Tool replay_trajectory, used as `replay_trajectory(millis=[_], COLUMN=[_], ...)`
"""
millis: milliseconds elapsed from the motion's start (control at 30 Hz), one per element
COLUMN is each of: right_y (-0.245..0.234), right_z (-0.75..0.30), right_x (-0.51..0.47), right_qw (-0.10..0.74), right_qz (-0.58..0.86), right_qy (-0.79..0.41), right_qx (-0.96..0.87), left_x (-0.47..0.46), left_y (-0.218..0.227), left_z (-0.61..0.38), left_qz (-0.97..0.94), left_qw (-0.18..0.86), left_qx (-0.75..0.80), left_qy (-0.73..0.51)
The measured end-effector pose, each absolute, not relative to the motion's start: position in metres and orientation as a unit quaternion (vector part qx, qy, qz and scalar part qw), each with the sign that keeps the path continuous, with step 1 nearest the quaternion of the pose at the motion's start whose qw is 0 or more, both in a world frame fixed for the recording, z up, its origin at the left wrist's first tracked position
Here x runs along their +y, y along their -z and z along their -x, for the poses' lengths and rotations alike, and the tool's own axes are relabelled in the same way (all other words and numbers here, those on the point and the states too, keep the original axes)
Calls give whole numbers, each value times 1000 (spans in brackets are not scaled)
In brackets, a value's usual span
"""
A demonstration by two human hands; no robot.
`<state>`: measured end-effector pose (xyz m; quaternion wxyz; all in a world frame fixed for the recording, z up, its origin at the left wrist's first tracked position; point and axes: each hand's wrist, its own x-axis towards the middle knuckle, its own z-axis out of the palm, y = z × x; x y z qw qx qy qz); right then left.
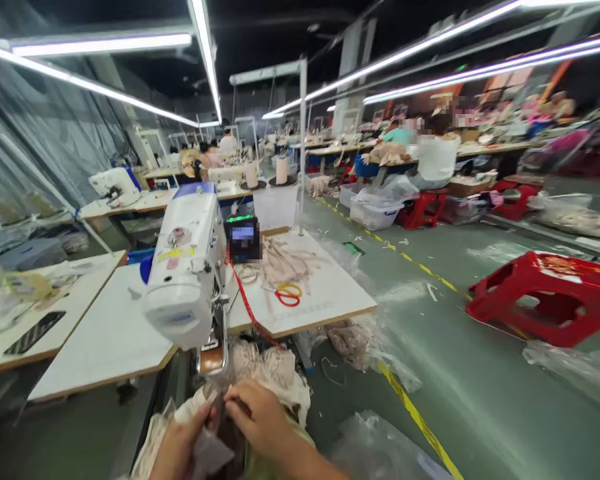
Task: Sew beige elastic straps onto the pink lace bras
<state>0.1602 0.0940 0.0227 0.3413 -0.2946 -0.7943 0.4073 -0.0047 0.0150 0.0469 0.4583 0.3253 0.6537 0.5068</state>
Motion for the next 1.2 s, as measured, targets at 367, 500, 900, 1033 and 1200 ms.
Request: replay_trajectory(millis=[367,500,900,1033,1200], right_y=[-14,-14,-12,-17,-26], right_z=[-144,-143,-149,-154,-160], right_x=[77,76,86,90,93], right_qw=[367,378,325,289,292], right_qz=[321,327,334,326,310], right_qy=[-389,-376,-408,-408,-393], right_qx=[-781,-780,-785,-802,-815], left_x=[2,1,4,6,5], left_y=[-33,-30,-30,-33,-35], left_z=[-21,-21,-15,-11,-12], left_qz=[-186,-205,-250,-300,-345], left_qw=[507,486,482,469,430], left_qx=[585,591,627,654,668], left_qy=[-605,-610,-559,-512,-501])
